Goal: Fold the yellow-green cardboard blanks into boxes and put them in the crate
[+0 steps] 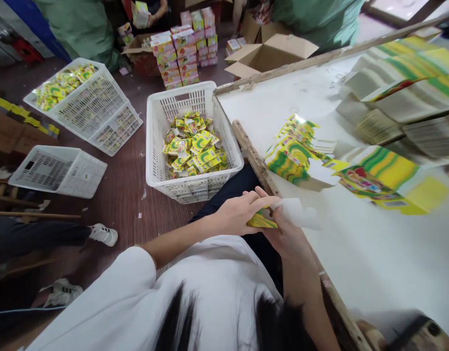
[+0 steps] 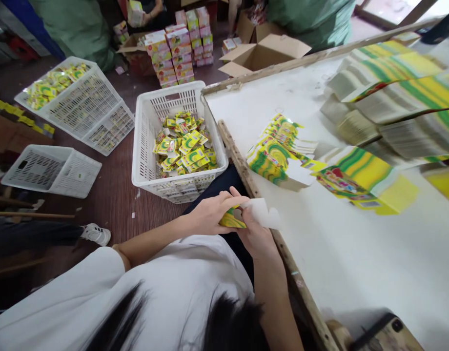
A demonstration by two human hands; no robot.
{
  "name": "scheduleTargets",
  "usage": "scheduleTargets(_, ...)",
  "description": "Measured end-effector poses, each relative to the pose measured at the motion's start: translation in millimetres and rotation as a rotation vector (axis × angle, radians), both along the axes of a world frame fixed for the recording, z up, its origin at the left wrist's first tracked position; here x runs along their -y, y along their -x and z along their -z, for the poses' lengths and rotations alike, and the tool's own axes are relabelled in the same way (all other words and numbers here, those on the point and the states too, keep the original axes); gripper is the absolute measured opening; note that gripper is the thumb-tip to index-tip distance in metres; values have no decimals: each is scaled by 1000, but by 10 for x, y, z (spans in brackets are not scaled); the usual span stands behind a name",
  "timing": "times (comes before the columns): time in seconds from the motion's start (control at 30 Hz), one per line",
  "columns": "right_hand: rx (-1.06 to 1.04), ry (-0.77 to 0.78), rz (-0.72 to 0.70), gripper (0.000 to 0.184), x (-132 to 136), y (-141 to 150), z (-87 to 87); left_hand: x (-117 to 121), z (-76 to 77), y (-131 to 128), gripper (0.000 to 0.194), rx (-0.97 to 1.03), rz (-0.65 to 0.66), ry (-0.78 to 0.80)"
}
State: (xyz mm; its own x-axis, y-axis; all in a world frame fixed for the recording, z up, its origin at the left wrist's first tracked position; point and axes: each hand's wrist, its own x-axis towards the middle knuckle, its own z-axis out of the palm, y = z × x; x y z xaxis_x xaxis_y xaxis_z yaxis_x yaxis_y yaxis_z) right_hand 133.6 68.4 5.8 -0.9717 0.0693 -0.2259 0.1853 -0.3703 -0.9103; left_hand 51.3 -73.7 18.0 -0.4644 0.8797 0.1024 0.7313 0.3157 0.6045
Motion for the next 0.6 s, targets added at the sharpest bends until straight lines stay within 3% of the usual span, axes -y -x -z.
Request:
scheduleTargets(0.1, -33, -28, 6, 65, 81, -70, 42, 45, -33, -95, 70, 22, 3, 11)
scheduleTargets(0.23, -115, -146, 166, 64, 136, -216, 94, 93, -131, -195, 68, 139, 1, 27)
scheduleTargets(0.3, -192, -325, 208, 64, 159, -312, 79, 116, -150, -215, 71, 190, -11, 32)
scheduleTargets(0.47, -329, -958, 104, 67, 261, -441, -47, 141, -63, -173, 77, 207, -15, 50)
scheduleTargets(0.6, -376, -1067, 105, 55, 295, -379, -63, 167, -26, -110, 81, 272, -105, -29)
